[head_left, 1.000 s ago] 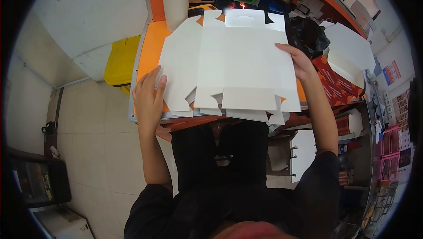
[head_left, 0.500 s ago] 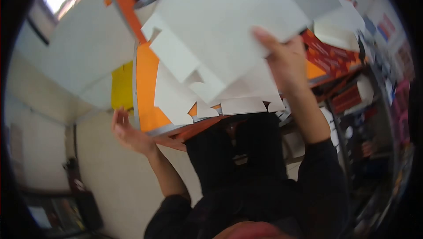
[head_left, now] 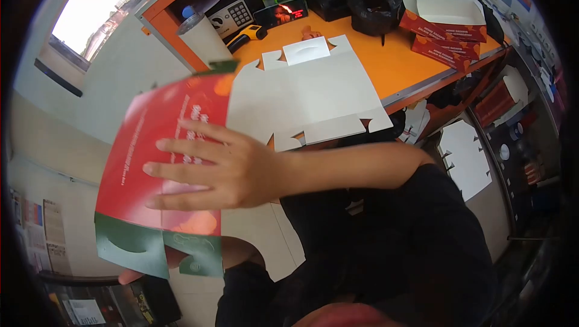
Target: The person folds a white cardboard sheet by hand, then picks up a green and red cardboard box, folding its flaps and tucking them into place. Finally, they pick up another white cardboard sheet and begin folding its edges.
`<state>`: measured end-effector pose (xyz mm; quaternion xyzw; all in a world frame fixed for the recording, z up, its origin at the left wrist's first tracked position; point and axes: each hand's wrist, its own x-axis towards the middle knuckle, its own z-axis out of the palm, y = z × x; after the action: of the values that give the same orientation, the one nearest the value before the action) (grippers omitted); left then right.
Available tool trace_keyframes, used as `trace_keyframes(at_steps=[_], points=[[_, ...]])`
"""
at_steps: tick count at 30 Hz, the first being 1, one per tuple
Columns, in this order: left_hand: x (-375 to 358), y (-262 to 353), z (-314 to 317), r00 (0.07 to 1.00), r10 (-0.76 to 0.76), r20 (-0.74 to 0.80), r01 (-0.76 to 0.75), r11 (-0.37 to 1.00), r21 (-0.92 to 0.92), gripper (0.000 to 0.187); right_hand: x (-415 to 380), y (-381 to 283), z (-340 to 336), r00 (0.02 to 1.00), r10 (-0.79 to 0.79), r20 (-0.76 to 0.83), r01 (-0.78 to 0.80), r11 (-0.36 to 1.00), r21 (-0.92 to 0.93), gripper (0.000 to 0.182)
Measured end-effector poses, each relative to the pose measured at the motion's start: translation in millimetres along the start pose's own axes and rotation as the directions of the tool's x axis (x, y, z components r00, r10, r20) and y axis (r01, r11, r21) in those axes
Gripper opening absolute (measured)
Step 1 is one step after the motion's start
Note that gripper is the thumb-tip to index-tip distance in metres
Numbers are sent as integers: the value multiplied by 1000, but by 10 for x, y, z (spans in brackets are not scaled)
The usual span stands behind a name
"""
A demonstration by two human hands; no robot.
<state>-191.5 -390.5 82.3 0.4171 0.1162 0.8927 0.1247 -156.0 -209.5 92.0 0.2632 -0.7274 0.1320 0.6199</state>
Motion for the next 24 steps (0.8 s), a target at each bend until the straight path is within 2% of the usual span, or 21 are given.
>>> trace_keyframes(at_steps=[2,3,4,5,6,7,10,11,13,16,19,21,22,23,24], points=[[86,122,26,996,86,17,-87,986,142,39,135,132,13,994,-99,-51,96,994,-59,26],[180,216,-39,969,246,-8,-216,867,448,36,209,223,51,978,-165,-126,158,985,-65,26],[301,297,-91,916,401,21,-298,642,706,34,306,315,87,963,-201,-180,187,978,-94,25],[406,377,-161,842,530,100,-319,341,884,32,413,401,118,943,-238,-232,214,969,-124,23],[496,418,-201,756,617,218,-277,1,961,30,517,467,143,919,-275,-282,239,958,-155,22],[616,437,-159,750,609,257,-303,-29,952,30,618,508,160,919,-292,-264,239,947,-216,22],[967,499,39,707,605,366,-353,-147,924,30,869,476,248,906,-180,-382,176,983,-46,24],[1039,495,84,679,620,392,-346,-201,916,31,917,488,296,886,-202,-418,207,978,-33,25],[1199,482,193,667,605,434,-480,-95,872,33,1000,527,396,833,-261,-487,286,958,-24,26],[1306,358,292,676,663,321,-555,171,814,31,1048,658,516,815,-307,-491,363,932,21,26],[1443,243,377,741,616,268,-592,411,693,31,1089,788,544,844,-274,-460,374,917,140,27],[1481,111,336,722,657,217,-571,388,723,33,1086,904,490,860,-251,-444,401,871,284,29],[1499,44,287,714,674,189,-555,381,739,33,1061,948,490,889,-188,-418,364,844,393,31],[1560,-32,220,669,704,237,-583,300,755,37,1016,985,502,916,-125,-381,318,807,498,32],[1600,-48,139,664,710,232,-578,291,763,36,968,1020,515,941,-63,-333,262,758,598,34]])
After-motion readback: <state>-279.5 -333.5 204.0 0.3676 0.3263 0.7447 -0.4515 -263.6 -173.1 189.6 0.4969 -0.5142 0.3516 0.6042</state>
